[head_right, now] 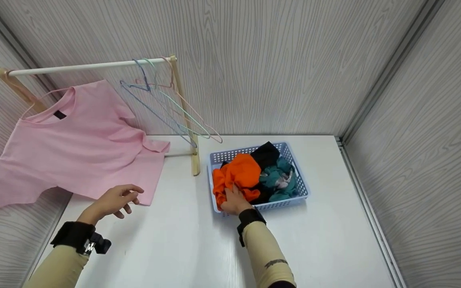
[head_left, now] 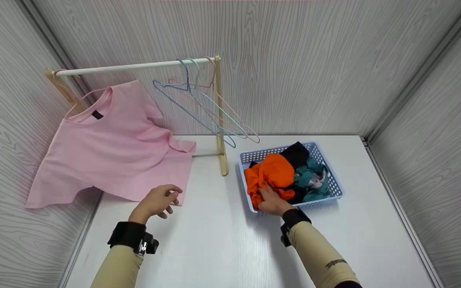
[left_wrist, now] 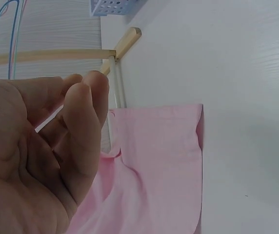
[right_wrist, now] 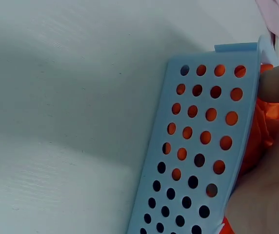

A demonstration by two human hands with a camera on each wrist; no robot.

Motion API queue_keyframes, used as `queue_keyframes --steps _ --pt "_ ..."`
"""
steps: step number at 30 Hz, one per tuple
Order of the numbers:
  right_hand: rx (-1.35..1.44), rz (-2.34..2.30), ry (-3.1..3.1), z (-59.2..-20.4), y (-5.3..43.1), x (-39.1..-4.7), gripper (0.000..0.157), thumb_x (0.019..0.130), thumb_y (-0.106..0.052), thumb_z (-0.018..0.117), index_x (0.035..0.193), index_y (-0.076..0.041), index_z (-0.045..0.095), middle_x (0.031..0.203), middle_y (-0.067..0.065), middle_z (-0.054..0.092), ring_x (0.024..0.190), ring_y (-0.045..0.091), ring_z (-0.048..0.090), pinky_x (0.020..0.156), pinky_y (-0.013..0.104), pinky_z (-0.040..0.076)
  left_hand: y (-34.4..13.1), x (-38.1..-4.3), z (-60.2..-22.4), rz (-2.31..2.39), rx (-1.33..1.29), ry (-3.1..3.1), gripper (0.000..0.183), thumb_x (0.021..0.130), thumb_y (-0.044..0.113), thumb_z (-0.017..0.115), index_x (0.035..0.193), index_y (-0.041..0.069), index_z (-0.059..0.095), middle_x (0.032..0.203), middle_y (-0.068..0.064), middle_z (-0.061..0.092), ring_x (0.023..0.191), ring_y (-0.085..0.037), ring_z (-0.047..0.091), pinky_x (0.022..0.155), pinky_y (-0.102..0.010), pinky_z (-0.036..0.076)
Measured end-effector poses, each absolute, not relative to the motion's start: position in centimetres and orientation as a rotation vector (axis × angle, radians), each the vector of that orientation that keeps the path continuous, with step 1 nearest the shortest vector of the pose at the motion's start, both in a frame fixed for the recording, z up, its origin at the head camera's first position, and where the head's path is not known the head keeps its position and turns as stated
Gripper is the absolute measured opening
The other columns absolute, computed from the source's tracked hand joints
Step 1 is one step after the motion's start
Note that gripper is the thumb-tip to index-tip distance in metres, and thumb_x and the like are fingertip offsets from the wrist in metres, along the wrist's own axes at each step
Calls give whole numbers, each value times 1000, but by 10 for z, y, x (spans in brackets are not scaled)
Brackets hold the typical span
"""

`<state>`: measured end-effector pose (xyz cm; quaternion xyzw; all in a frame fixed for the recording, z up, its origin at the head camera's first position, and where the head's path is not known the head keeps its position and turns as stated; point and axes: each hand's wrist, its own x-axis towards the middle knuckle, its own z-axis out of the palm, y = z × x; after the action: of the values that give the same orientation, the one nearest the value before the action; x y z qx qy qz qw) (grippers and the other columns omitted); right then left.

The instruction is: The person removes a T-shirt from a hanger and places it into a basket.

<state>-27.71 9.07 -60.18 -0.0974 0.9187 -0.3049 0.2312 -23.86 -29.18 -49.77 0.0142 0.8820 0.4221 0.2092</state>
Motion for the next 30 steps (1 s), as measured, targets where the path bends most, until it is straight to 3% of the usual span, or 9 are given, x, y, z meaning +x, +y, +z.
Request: queue_keyframes --steps 2,7,10,17,22,25,30 --pt "-306 -885 2530 -601 92 -276 64 90 -14 51 151 -6 33 164 16 5 149 34 17 121 55 17 -291 -239 -497 1171 51 2455 30 102 17 45 128 7 57 98 -13 67 65 -18 63 51 -31 56" --pt "-357 -833 2618 -588 95 -270 52 91 -8 53 143 -11 49 161 16 23 144 35 32 117 53 29 -298 -244 -483 1125 89 2501 31 102 16 45 128 3 57 98 -16 66 74 -23 66 55 -32 57" --pt "-343 -732 2642 -571 96 -269 49 92 -9 52 141 -14 51 157 15 33 141 36 37 116 53 32 -309 -252 -465 1071 74 2532 33 103 16 43 130 1 55 105 -22 64 88 -31 68 61 -35 59" --pt "-382 -652 2665 -535 103 -266 40 93 -13 52 133 -8 57 134 14 59 122 32 55 107 49 43 -334 -278 -422 962 24 2515 42 105 23 38 138 -2 46 123 -31 57 110 -44 62 71 -39 61" --pt "-351 -711 2657 -522 110 -255 39 98 -20 52 135 -7 54 129 15 62 112 29 60 100 49 48 -358 -294 -401 937 -27 2575 48 104 24 36 142 -5 38 139 -35 43 119 -47 52 84 -44 59" --pt "-387 -750 2639 -520 108 -246 41 98 -21 53 135 -5 54 129 15 62 115 30 60 101 49 47 -379 -299 -392 892 -80 2628 54 104 26 36 146 -7 30 146 -38 30 121 -50 50 89 -45 56" --pt "-452 -813 2550 -524 107 -231 37 98 -21 55 131 -3 57 128 16 63 118 32 59 102 51 46 -412 -301 -369 824 -187 2757 66 102 28 36 146 -17 16 149 -44 8 121 -58 45 76 -36 60"
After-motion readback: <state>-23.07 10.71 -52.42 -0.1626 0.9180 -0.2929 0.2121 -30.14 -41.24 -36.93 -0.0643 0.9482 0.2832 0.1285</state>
